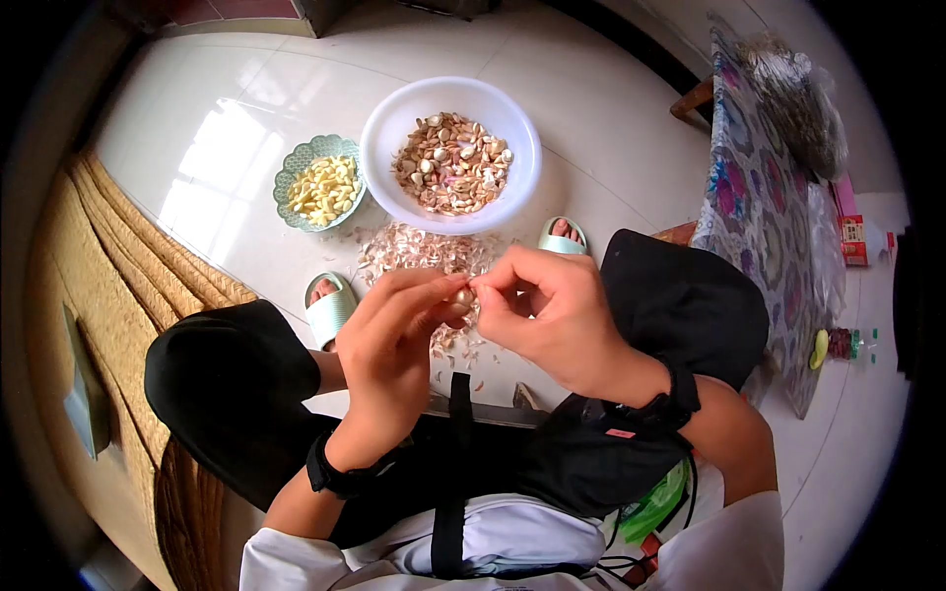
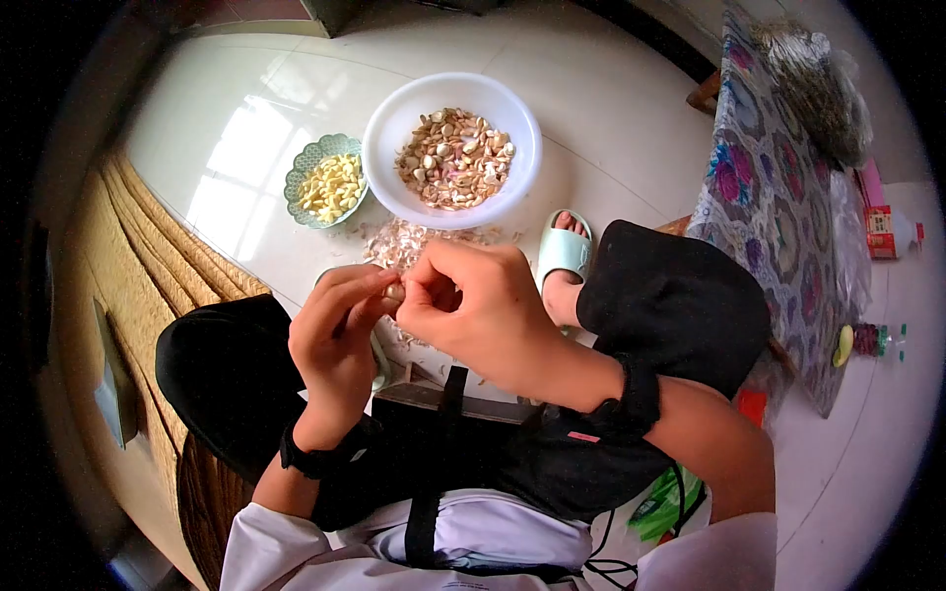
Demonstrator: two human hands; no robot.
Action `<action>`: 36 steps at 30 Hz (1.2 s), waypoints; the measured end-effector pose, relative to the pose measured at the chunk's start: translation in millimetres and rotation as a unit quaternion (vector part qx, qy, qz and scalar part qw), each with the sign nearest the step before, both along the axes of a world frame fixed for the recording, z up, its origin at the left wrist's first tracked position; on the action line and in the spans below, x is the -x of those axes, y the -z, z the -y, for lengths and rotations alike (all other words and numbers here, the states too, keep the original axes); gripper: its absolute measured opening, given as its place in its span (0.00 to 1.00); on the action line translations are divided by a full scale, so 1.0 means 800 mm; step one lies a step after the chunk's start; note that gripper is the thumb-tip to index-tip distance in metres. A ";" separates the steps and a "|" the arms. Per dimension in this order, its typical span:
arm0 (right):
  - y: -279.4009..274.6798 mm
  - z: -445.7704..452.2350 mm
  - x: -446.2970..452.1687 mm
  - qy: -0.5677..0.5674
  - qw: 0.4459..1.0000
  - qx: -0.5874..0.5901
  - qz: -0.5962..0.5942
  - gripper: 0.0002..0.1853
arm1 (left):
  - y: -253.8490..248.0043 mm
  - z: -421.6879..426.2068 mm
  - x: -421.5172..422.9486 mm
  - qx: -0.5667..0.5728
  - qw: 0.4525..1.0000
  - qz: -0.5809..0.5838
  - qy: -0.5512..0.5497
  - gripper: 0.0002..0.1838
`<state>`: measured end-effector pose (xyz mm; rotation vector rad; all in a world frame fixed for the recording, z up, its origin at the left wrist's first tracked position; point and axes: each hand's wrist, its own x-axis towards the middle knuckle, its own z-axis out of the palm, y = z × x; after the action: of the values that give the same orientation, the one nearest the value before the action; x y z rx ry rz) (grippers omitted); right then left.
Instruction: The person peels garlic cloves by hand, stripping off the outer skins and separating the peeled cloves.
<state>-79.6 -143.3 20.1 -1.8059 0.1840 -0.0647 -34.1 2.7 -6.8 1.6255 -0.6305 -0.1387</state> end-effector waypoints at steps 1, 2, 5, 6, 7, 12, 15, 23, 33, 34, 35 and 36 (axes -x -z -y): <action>0.000 -0.003 -0.002 0.025 1.000 0.004 0.018 0.07 | 0.001 0.001 0.000 0.019 0.999 -0.032 -0.004 0.15; 0.002 -0.005 -0.002 0.036 0.999 -0.007 0.031 0.07 | -0.001 0.002 0.002 0.047 0.993 -0.105 0.002 0.12; 0.006 -0.008 -0.001 0.063 0.996 -0.034 0.060 0.08 | -0.008 0.009 0.007 0.187 0.914 -0.359 -0.012 0.09; 0.004 -0.008 0.000 0.067 0.995 -0.039 0.063 0.08 | -0.007 0.009 0.006 0.227 0.888 -0.400 -0.004 0.10; 0.003 -0.008 0.000 0.071 0.994 -0.043 0.066 0.08 | -0.005 0.009 0.004 0.260 0.865 -0.428 0.002 0.11; 0.005 -0.006 0.001 0.055 0.994 -0.023 0.091 0.08 | -0.014 0.011 -0.006 0.338 0.793 -0.507 0.012 0.16; 0.006 -0.004 0.000 0.049 0.994 -0.013 0.101 0.08 | -0.014 0.016 -0.009 0.348 0.783 -0.515 0.006 0.17; 0.001 -0.003 0.000 0.029 0.996 0.019 0.079 0.07 | -0.002 0.008 -0.021 0.362 0.809 -0.464 -0.018 0.17; 0.020 -0.005 -0.003 -0.145 0.976 0.154 0.049 0.06 | -0.004 -0.017 -0.014 0.138 0.948 -0.287 -0.003 0.14; 0.018 -0.005 -0.005 -0.146 0.979 0.138 0.038 0.06 | -0.006 -0.019 -0.011 0.090 0.970 -0.227 -0.006 0.14; 0.012 -0.004 -0.007 -0.146 0.981 0.123 0.026 0.06 | -0.007 -0.019 -0.009 0.043 0.985 -0.166 -0.008 0.14; 0.010 -0.004 -0.008 -0.146 0.983 0.107 0.014 0.05 | -0.006 -0.017 -0.007 0.030 0.992 -0.116 -0.031 0.14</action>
<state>-73.6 -140.3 12.4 -2.0283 -0.1134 0.1024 -28.3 16.3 -2.4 1.5405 -0.4027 -0.2568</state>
